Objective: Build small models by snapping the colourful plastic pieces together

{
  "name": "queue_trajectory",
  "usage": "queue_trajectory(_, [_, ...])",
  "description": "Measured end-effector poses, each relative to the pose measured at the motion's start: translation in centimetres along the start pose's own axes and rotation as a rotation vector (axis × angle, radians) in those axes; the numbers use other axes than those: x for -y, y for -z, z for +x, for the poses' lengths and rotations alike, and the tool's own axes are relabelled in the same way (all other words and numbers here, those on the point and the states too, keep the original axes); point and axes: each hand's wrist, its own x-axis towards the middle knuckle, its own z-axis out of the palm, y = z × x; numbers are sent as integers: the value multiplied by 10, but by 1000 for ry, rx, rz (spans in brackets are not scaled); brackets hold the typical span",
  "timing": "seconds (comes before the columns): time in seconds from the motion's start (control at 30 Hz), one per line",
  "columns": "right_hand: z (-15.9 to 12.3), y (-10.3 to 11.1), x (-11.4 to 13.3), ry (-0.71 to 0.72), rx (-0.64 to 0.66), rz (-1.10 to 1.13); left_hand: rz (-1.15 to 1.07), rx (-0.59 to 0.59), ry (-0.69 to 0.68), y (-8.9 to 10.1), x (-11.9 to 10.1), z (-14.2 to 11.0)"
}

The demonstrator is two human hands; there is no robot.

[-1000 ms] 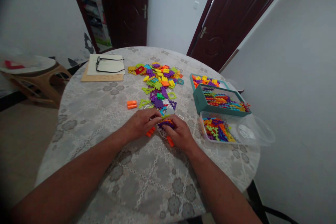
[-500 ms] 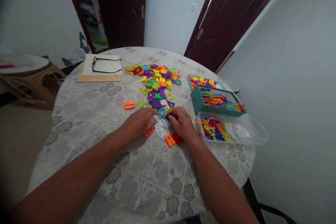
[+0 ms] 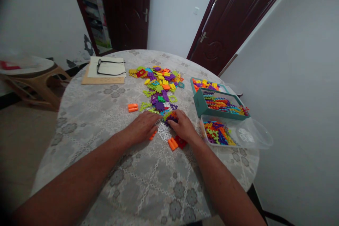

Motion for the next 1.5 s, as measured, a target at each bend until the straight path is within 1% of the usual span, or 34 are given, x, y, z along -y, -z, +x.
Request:
queue_trajectory(0.1, [7, 2, 2, -97, 11, 83, 0, -6, 2, -3, 2, 1])
queue_trajectory(0.2, [16, 5, 4, -184, 91, 83, 7, 3, 12, -4, 3, 1])
queue_trajectory(0.27, [20, 6, 6, -200, 117, 57, 14, 15, 12, -3, 1, 1])
queue_trajectory(0.4, [16, 4, 9, -193, 62, 45, 14, 24, 18, 2, -3, 0])
queue_trajectory(0.57, [4, 3, 10, -150, 53, 164, 10, 32, 19, 3, -3, 0])
queue_trajectory(0.7, [1, 8, 20, -167, -49, 199, 9, 8, 1, 0, 2, -1])
queue_trajectory(0.8, [4, 19, 29, -189, -145, 228, 17, -12, -45, -1, 7, 0])
queue_trajectory(0.87, [5, 32, 32, -185, -170, 231, 14, -10, -61, -1, 11, 1])
queue_trajectory(0.93, [4, 49, 33, -147, -173, 197, 10, 4, -67, -1, 13, 1])
queue_trajectory(1.03, [1, 83, 29, -73, -221, 116, 14, 14, -57, -1, 15, 2])
queue_trajectory(1.1, [2, 110, 19, -54, -281, 39, 17, 11, -53, -2, 16, 2])
queue_trajectory(1.2, [10, 153, -7, -93, -411, -133, 19, 4, -57, -3, 18, 1])
queue_trajectory(1.27, [21, 180, -30, -138, -495, -246, 20, -4, -65, -4, 19, 1])
queue_trajectory(1.3, [27, 193, -43, -145, -512, -302, 20, -11, -68, -4, 19, 1])
queue_trajectory(1.37, [40, 214, -68, -138, -506, -422, 18, -18, -75, -3, 19, 1])
queue_trajectory(1.4, [47, 222, -80, -122, -477, -485, 15, -18, -77, -3, 19, 1])
queue_trajectory(1.5, [64, 235, -107, -85, -320, -662, 6, -19, -75, -2, 18, 0])
